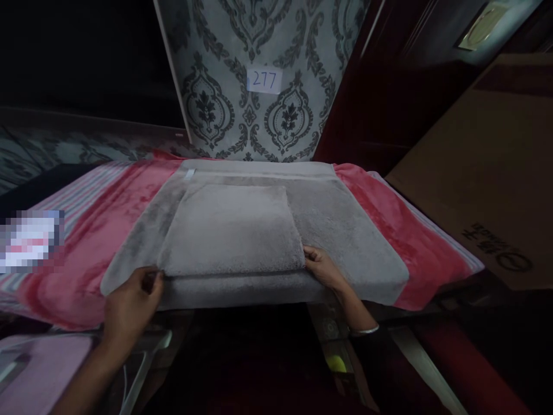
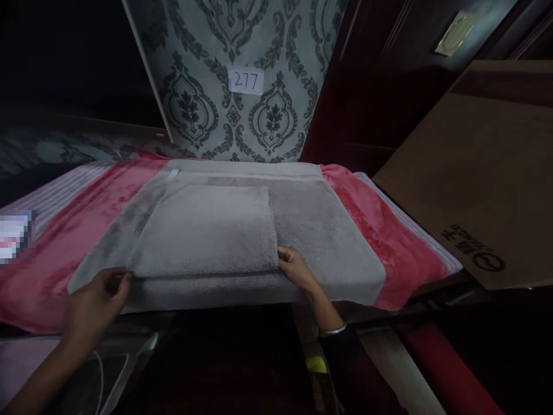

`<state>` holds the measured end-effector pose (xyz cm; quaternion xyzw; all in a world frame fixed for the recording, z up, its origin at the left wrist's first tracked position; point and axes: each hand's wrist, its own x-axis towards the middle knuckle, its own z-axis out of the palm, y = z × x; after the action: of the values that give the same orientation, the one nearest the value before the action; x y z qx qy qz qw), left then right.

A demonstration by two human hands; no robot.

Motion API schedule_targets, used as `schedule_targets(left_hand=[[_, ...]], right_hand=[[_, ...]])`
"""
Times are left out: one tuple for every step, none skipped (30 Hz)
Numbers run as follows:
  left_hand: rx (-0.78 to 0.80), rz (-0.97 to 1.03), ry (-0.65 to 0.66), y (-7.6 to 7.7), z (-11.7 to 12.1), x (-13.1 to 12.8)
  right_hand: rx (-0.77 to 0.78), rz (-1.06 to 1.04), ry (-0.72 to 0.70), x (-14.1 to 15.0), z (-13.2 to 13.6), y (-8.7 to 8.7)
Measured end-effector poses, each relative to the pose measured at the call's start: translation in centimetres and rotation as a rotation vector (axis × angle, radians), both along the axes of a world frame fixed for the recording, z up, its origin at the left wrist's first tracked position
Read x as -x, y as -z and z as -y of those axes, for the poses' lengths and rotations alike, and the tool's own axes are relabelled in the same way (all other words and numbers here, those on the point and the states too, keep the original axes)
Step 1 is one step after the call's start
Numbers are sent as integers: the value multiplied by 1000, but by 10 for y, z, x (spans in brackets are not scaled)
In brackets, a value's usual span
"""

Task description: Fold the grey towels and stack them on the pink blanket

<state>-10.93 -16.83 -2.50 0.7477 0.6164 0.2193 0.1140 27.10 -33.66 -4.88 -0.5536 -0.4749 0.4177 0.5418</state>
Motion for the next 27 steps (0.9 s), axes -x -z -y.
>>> schedule_targets(left_hand=[[-3, -70, 15, -3, 2, -2], [-1, -137, 30, -5, 3, -5], [7, -199, 44, -8, 4, -8], [19, -254, 59, -11, 4, -11], [30, -303, 72, -13, 4, -13], [36, -343, 82, -15, 3, -16], [35, -375, 84, -17, 3, -18], [29, -398, 78, -18, 2, -19], [20, -408, 59, -18, 2, -20], [11, -403, 32, -18, 1, -19], [5, -385, 2, -17, 0, -18], [1, -359, -23, -16, -1, -15], [-1, -326, -32, -14, -2, -13], [0, -294, -27, -12, -3, -10], [0, -267, -7, -11, -4, -7], [-1, -249, 19, -9, -4, -5], [-5, -243, 38, -8, -4, -4], [-7, -252, 51, -8, -4, -4], [-7, -274, 62, -8, -3, -4], [-4, -308, 72, -8, -3, -6], [1, -350, 85, -9, -3, -8], [4, -392, 102, -10, -3, -10], [4, -429, 121, -11, -3, -12], [-1, -459, 136, -12, -4, -15], [-9, -483, 143, -13, -6, -17], [-15, -498, 145, -14, -7, -18], [-17, -502, 141, -14, -8, -19]], right_hand=[[3, 1, -1, 0, 0, 0], [6, 2, -1, 0, 0, 0], [9, 2, -2, 0, 0, -1], [11, 3, -1, 1, 0, -1], [13, 4, -1, 1, 0, -2], [16, 5, -1, 1, 0, -2], [19, 4, -1, 2, 0, -2], [18, 1, 1, 2, 0, -2], [14, -3, 3, 3, -1, -2], [7, -7, 4, 3, -1, -2], [-1, -11, 4, 4, -2, -2], [-7, -12, 0, 4, -2, -2], [-12, -11, -3, 4, -2, -2], [-13, -9, -5, 4, -3, -2], [-13, -10, -5, 4, -3, -3], [-13, -11, -5, 4, -3, -3], [-13, -14, -5, 4, -4, -4], [-12, -16, -8, 4, -4, -5], [-13, -18, -10, 4, -4, -5], [-14, -18, -13, 4, -4, -6], [-16, -17, -13, 4, -4, -6], [-18, -16, -14, 4, -4, -7], [-18, -18, -13, 4, -4, -7], [-16, -19, -16, 4, -4, -7], [-12, -21, -20, 5, -4, -7], [-8, -22, -22, 5, -3, -8], [-5, -21, -24, 5, -3, -8]])
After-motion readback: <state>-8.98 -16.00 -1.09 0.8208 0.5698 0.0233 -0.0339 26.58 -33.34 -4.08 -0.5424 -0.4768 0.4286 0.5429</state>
